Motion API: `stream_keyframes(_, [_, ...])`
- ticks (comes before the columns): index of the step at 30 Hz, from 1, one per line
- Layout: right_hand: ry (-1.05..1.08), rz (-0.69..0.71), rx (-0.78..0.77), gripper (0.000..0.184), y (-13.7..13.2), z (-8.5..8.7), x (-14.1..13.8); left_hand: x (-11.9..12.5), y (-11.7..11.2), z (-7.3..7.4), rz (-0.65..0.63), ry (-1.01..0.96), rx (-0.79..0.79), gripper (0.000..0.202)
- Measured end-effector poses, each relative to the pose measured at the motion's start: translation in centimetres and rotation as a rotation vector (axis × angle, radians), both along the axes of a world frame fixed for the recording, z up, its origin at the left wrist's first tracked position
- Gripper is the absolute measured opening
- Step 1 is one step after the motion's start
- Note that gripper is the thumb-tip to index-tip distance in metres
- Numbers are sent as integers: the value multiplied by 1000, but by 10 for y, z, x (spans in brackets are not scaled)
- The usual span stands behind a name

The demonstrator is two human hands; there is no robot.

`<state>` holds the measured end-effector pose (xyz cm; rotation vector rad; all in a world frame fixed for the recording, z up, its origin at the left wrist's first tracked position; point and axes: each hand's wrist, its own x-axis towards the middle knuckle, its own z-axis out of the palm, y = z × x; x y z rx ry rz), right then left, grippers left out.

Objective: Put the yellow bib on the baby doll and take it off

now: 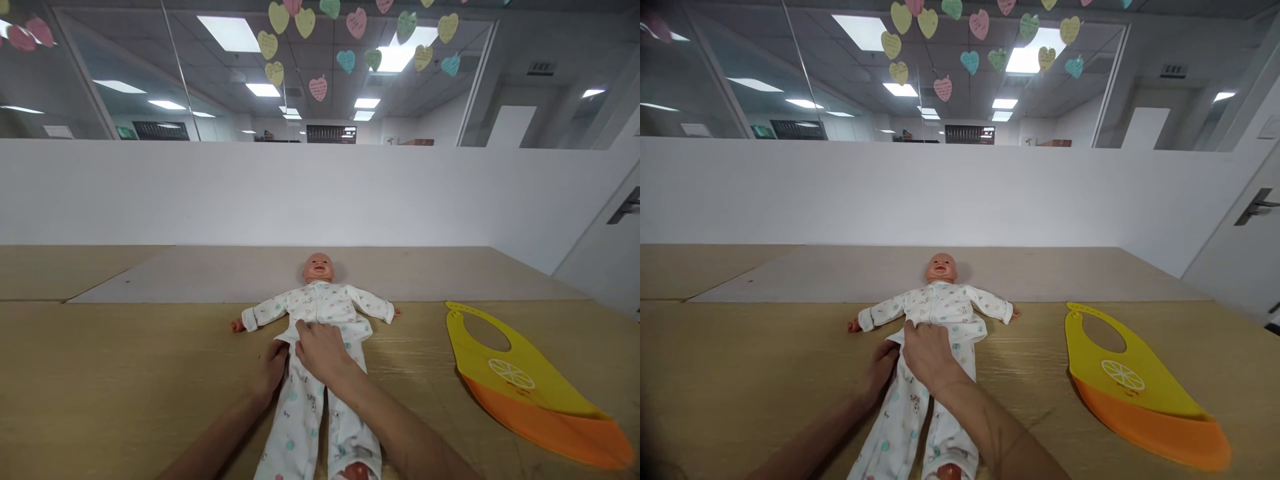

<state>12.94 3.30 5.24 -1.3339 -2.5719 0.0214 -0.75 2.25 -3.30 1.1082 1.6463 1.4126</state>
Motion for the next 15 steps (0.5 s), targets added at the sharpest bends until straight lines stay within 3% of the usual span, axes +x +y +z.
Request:
stream_keyframes(4, [-25,7,-13,29,10,-4,-11,-7,9,-6,13,188,57,9])
stream_keyframes(8, [-39,50,16,28,12,-5,-17,-2,7,-4,45,212,34,12])
stream_keyframes(11, [-13,37,3,27,14,-2,-17,5,3,5,-26,85,34,13])
stream_keyframes(15, [65,11,-7,20,18,1,-13,14,-2,16,-157,-263,-3,26])
